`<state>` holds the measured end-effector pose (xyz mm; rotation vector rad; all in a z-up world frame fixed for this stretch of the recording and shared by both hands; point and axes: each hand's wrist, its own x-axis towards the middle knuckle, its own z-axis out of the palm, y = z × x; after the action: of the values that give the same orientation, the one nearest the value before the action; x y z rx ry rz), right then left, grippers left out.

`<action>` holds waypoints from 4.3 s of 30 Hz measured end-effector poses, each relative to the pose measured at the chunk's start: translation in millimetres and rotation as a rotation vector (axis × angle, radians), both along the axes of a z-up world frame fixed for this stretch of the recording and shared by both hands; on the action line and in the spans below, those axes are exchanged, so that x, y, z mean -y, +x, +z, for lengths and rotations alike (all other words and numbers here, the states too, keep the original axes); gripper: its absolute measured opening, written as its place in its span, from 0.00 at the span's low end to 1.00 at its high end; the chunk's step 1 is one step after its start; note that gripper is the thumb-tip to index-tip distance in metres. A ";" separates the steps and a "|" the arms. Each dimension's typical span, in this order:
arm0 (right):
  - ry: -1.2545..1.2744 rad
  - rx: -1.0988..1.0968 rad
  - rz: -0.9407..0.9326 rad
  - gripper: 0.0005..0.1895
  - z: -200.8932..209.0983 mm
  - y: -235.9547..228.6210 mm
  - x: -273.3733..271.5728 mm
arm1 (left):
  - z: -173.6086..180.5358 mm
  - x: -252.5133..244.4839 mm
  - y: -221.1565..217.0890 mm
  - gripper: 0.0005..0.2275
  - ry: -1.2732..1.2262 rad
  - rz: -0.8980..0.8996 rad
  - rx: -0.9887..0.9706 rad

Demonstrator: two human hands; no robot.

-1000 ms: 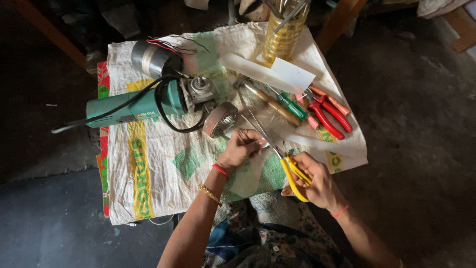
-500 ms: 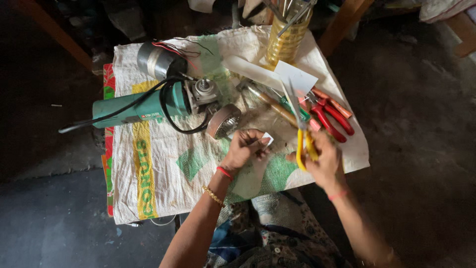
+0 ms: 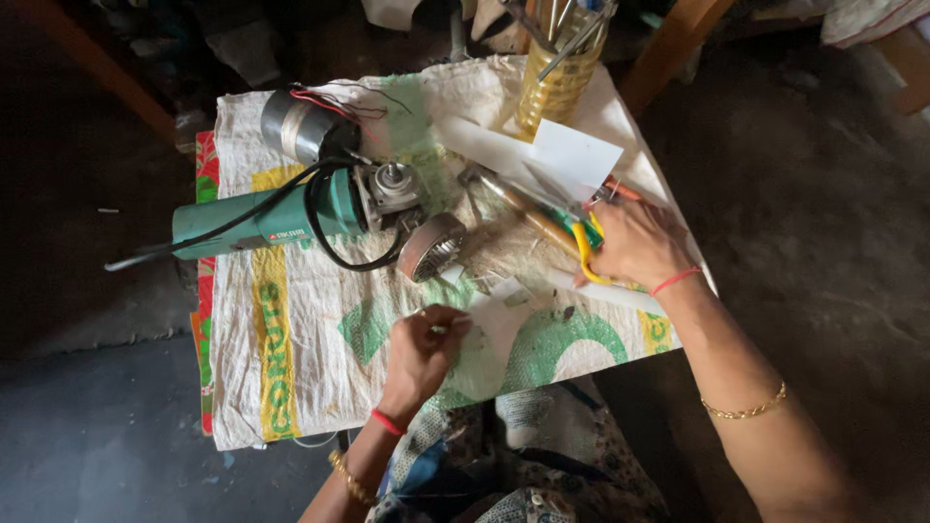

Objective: The person cuts a white plastic strip into small rectangular pieces using yellow-handled scissors. The person repeatedly trims the pieces and places them on the table.

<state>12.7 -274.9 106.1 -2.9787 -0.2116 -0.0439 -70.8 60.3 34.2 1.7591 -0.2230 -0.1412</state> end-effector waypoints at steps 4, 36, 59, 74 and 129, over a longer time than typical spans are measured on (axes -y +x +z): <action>0.109 0.096 0.082 0.25 12.0 -6.7 -20.0 | 13.8 -21.3 -14.8 0.09 0.026 0.124 -0.046; 0.788 0.050 0.430 0.11 -49.0 -48.9 -73.3 | 10.6 50.3 -12.2 0.12 0.326 0.247 0.447; 1.312 0.210 -0.101 0.06 -78.1 -63.3 -71.8 | 14.3 -44.0 3.9 0.07 0.133 0.263 -0.068; 0.715 0.302 0.071 0.19 -62.7 -49.6 -187.6 | 43.6 -82.6 17.0 0.35 0.433 0.095 0.265; 0.445 0.607 -0.061 0.09 -68.5 -3.0 -119.9 | -5.3 -90.6 14.2 0.08 1.037 0.169 0.704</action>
<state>9.7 -155.0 37.5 -2.4438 -0.1506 -0.8793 -56.6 150.8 28.9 2.8027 -0.5743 0.6037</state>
